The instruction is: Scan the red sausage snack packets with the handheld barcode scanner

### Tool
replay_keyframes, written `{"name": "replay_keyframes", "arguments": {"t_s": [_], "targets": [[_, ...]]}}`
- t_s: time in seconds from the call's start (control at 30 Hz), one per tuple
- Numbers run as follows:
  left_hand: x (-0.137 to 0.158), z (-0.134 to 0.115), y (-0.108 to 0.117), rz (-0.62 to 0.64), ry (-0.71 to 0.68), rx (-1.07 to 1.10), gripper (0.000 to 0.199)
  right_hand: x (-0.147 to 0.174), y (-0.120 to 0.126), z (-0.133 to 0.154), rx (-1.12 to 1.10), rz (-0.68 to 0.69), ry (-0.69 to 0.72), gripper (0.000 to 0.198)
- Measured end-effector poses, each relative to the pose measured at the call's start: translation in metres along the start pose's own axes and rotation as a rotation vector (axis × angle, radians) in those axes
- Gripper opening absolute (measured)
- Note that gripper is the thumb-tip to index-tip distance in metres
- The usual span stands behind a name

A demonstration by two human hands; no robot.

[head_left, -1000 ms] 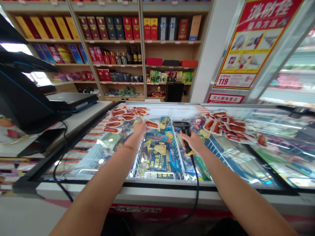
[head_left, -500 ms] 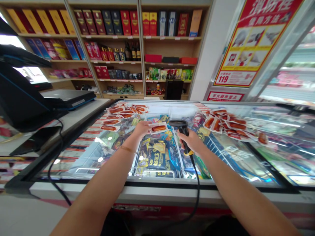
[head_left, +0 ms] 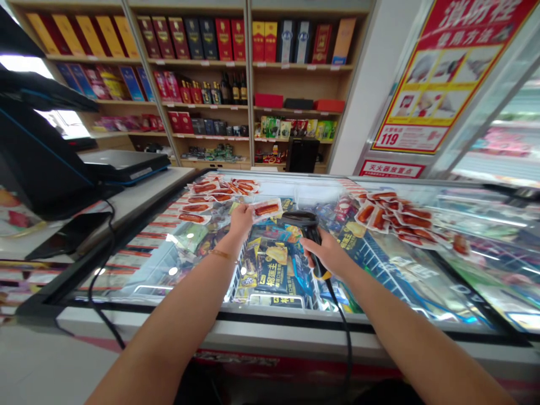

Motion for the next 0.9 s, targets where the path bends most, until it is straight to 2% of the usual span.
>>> {"name": "replay_keyframes", "arguments": {"t_s": [0.17, 0.27, 0.43, 0.57, 0.73, 0.9], "targets": [[0.000, -0.003, 0.001, 0.009, -0.027, 0.181, 0.014, 0.006, -0.021, 0.009, 0.101, 0.095, 0.059, 0.026], [-0.001, -0.003, -0.001, 0.029, -0.017, 0.213, 0.013, 0.008, -0.026, 0.012, 0.182, 0.127, 0.083, 0.024], [-0.003, -0.001, -0.003, 0.063, -0.024, 0.223, 0.011, 0.010, -0.025, 0.015, 0.229, 0.141, 0.083, 0.023], [-0.003, -0.001, -0.002, 0.036, -0.058, 0.195, 0.013, 0.010, -0.025, 0.017, 0.230, 0.151, 0.095, 0.022], [-0.002, -0.001, -0.004, 0.051, -0.030, 0.225, 0.012, 0.010, -0.026, 0.016, 0.199, 0.166, 0.086, 0.022], [0.004, -0.001, -0.001, 0.022, -0.055, 0.182, 0.013, 0.007, -0.017, 0.015, 0.167, 0.123, 0.099, 0.022]]}}
Point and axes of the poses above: each hand's wrist, its own x-axis away from the middle knuckle, its own y-axis out of the back of the hand, z = x × y, the point moved 5 cm from there along -x, towards the middle knuckle, and after that the axes turned 15 degrees about y, right-handed, at the moved point
